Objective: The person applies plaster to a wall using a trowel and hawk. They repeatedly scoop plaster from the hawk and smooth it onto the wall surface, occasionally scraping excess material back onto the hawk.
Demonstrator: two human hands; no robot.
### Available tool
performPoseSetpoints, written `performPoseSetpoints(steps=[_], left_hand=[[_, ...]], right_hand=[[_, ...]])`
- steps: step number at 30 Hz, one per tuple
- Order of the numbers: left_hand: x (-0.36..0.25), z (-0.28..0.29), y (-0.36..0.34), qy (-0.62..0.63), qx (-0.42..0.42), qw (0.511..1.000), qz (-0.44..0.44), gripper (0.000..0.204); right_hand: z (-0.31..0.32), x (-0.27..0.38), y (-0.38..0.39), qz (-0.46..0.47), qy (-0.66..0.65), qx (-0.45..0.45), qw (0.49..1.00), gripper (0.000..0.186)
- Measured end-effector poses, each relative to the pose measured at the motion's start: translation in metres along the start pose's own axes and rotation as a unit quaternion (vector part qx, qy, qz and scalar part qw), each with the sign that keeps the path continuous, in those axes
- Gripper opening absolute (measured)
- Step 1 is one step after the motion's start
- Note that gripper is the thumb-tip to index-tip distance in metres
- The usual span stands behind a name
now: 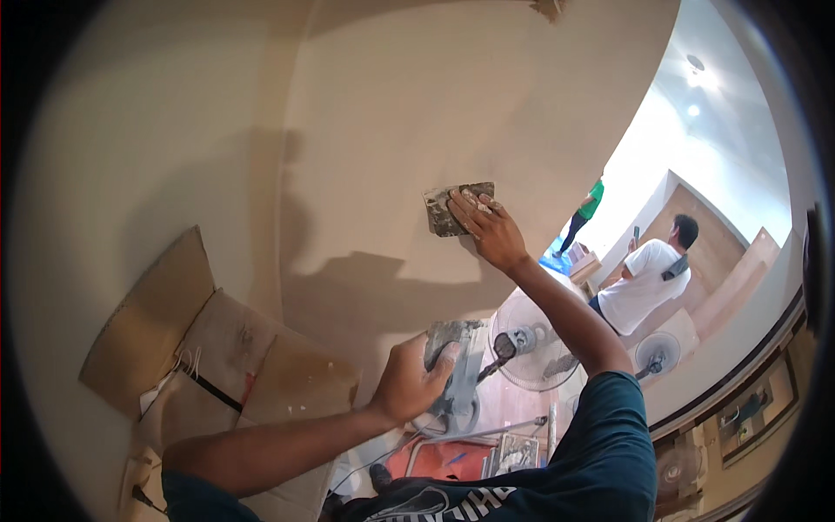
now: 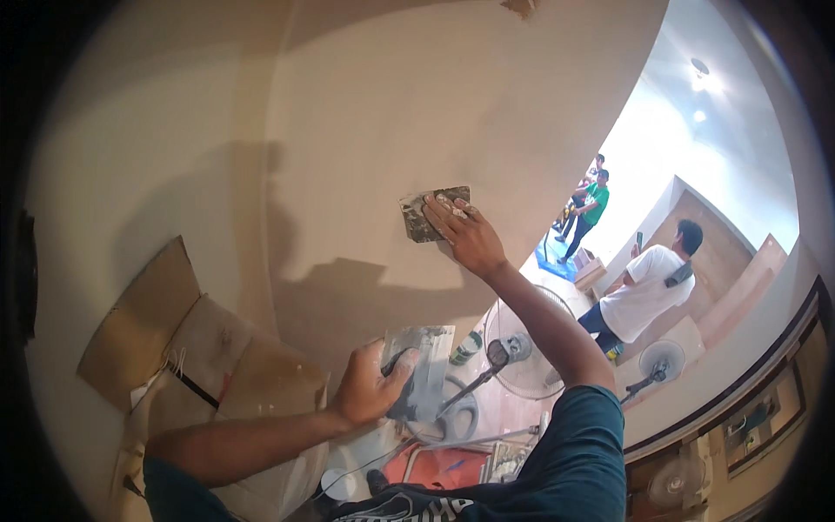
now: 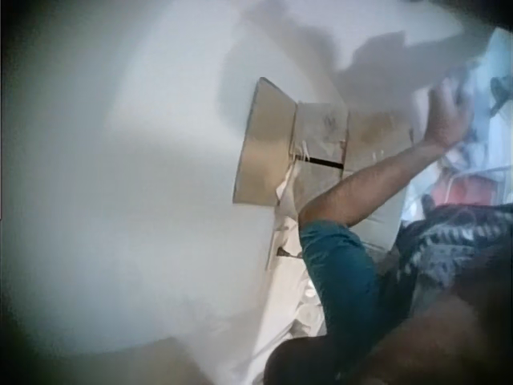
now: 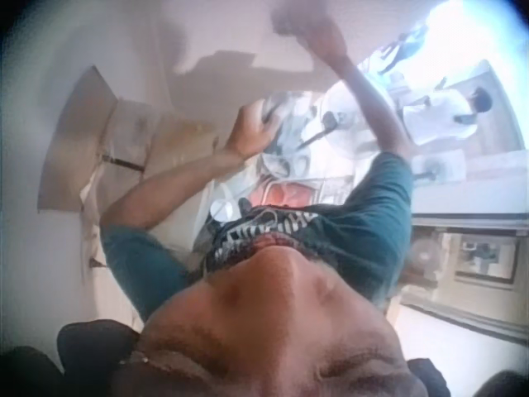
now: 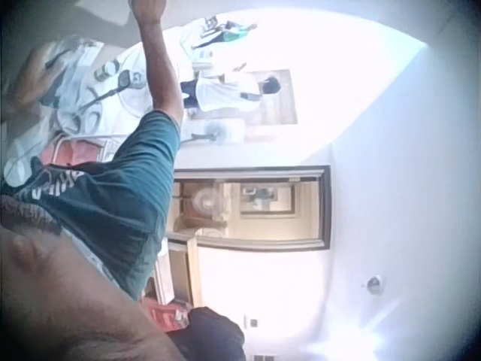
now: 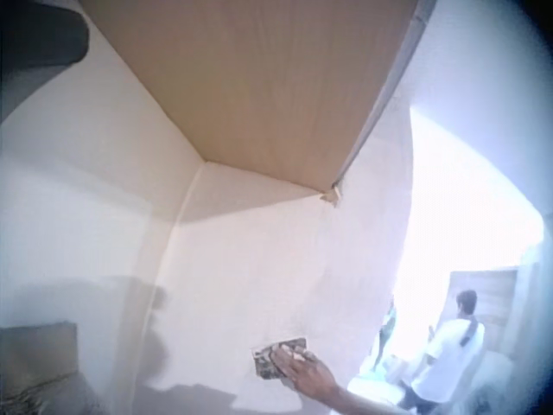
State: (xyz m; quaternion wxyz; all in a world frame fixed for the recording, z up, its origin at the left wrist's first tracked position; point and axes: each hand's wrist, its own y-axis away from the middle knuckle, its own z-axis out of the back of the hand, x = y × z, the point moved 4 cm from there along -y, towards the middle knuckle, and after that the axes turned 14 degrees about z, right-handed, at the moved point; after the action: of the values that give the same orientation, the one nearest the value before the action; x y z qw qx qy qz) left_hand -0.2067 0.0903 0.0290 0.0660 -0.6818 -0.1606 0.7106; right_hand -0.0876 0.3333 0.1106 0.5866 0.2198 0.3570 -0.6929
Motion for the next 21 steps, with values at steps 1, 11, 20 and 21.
performPoseSetpoints(steps=[1,11,20,21], left_hand=[[0.004,0.001,0.001,-0.033,0.007,0.999,0.004,0.025],[0.022,-0.011,-0.004,-0.19,0.098,0.976,0.035,0.026],[0.021,-0.023,-0.003,-0.107,0.136,0.966,0.19,0.021],[0.023,-0.039,-0.021,-0.07,0.153,0.96,0.226,0.021]], right_hand=[[-0.006,0.008,0.008,0.011,0.003,0.013,1.0,0.068],[-0.02,0.175,0.149,-0.324,-0.28,-0.13,0.894,0.03],[-0.085,0.453,0.299,-0.733,-0.61,-0.07,0.292,0.045],[-0.129,0.47,0.337,-0.766,-0.551,-0.143,0.298,0.043]])
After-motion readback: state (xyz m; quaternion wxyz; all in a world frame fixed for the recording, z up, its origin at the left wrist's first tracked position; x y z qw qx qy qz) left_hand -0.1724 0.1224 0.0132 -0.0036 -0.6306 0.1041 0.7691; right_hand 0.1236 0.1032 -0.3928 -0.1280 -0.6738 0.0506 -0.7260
